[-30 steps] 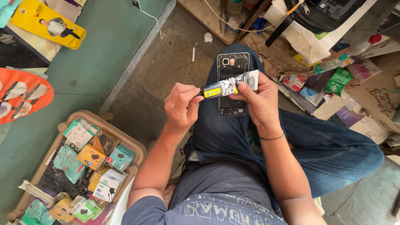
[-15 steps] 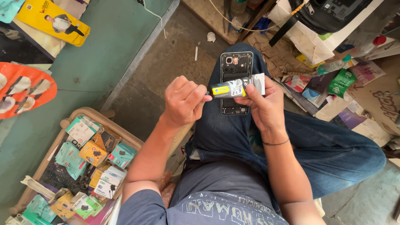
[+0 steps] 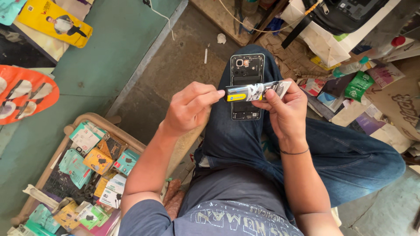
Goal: The person applies adhesive to the internal frame of a disassembled smartphone using a tube. They then retrieve a teal back cover and attach it to the phone, pressing along the edges to secure the fit.
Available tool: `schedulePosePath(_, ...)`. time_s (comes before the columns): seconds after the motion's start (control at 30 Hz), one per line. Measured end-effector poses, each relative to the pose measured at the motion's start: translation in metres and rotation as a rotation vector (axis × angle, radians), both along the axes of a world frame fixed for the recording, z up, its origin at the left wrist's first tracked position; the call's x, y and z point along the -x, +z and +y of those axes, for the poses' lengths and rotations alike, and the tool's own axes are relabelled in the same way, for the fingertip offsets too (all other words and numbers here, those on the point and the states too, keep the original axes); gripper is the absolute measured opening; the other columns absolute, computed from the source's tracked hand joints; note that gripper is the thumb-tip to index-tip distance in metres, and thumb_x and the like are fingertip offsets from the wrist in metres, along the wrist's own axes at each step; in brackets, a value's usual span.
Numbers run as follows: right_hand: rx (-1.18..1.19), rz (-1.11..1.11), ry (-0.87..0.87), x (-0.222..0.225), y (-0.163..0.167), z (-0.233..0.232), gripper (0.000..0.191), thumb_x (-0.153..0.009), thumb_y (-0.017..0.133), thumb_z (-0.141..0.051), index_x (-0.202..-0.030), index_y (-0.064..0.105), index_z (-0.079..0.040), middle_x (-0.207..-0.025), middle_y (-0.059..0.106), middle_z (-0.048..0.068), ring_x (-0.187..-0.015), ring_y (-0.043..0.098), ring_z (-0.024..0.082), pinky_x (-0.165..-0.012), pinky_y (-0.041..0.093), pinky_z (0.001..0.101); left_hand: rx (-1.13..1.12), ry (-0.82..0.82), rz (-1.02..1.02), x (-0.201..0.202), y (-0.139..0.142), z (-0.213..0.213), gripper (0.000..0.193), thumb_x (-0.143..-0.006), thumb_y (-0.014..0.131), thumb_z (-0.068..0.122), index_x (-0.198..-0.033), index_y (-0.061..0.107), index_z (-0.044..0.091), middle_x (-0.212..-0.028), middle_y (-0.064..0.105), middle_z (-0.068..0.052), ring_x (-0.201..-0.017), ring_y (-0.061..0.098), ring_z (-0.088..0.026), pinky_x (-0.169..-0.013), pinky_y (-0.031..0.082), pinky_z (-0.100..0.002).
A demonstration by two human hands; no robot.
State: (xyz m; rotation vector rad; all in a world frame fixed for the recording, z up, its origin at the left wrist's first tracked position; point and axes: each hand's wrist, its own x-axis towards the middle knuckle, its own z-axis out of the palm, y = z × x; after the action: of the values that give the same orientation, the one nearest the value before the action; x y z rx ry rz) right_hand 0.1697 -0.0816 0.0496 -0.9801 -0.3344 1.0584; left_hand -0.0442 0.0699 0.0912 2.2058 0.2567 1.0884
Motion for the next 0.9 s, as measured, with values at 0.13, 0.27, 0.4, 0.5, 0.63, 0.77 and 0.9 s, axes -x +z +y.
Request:
schedulePosePath(0.13,0.011,0.032,0.033,0.001,-0.003,-0.003,0.005,-0.104,0.064,-0.002,-0.104,0.060,0.001,-0.103,0.072,0.016,-0.093,0.075,0.026,-0.082,0.066,0.0417,-0.043,0.069,0.037,0.000,-0.001,0.001,0.023,-0.093,0.082,0.009,-0.109,0.067,0.002,-0.100,0.069,-0.010,-0.086,0.071,-0.028,-0.073,0.057,-0.037)
schedulePosePath(0.27,0.019,0.042,0.032,0.001,-0.007,-0.008,0.006,-0.104,0.064,-0.002,-0.101,0.060,0.001,-0.102,0.072,0.017,-0.092,0.075,0.026,-0.083,0.066,0.0422,-0.026,0.089,0.076,0.000,0.002,0.002,0.035,-0.078,0.084,0.022,-0.099,0.063,0.004,-0.090,0.066,-0.010,-0.076,0.067,-0.028,-0.067,0.053,-0.038)
schedulePosePath(0.4,0.040,0.045,0.014,-0.001,-0.012,-0.013,0.006,-0.104,0.064,-0.002,-0.101,0.060,0.002,-0.101,0.072,0.018,-0.092,0.075,0.026,-0.082,0.065,0.0422,0.017,-0.048,0.027,0.000,0.004,-0.001,0.027,-0.092,0.076,0.010,-0.114,0.063,0.001,-0.099,0.069,-0.013,-0.084,0.069,-0.029,-0.073,0.057,-0.036)
schedulePosePath(0.5,0.031,0.064,0.023,-0.001,-0.017,-0.017,0.006,-0.104,0.064,-0.001,-0.100,0.060,0.001,-0.101,0.072,0.017,-0.091,0.075,0.026,-0.082,0.065,0.0427,0.019,-0.048,0.014,0.001,-0.001,-0.002,0.021,-0.099,0.076,0.004,-0.117,0.064,0.003,-0.100,0.070,-0.011,-0.086,0.070,-0.028,-0.074,0.058,-0.036)
schedulePosePath(0.63,0.024,0.083,0.003,-0.005,-0.025,-0.025,0.005,-0.104,0.064,-0.001,-0.100,0.060,0.000,-0.101,0.072,0.017,-0.093,0.076,0.027,-0.084,0.065,0.0441,-0.001,0.027,0.022,0.009,-0.010,-0.002,0.016,-0.095,0.076,0.006,-0.105,0.063,0.004,-0.090,0.069,-0.011,-0.078,0.067,-0.027,-0.067,0.054,-0.038)
schedulePosePath(0.77,0.016,0.116,-0.051,-0.013,-0.035,-0.030,0.006,-0.105,0.065,-0.005,-0.104,0.061,0.000,-0.105,0.073,0.018,-0.094,0.076,0.028,-0.085,0.065,0.0427,0.420,0.173,-0.096,0.013,-0.027,-0.001,0.012,-0.105,0.059,0.007,-0.094,0.062,0.006,-0.086,0.069,-0.010,-0.074,0.066,-0.020,-0.065,0.051,-0.031)
schedulePosePath(0.9,0.046,0.172,-0.090,-0.017,-0.041,-0.030,0.011,-0.104,0.066,-0.009,-0.111,0.064,0.000,-0.109,0.074,0.017,-0.095,0.076,0.027,-0.085,0.064,0.0393,1.337,0.114,-0.476,0.004,-0.057,0.006,0.013,-0.102,0.052,0.011,-0.097,0.063,0.006,-0.094,0.073,-0.013,-0.080,0.068,-0.019,-0.077,0.053,-0.032)
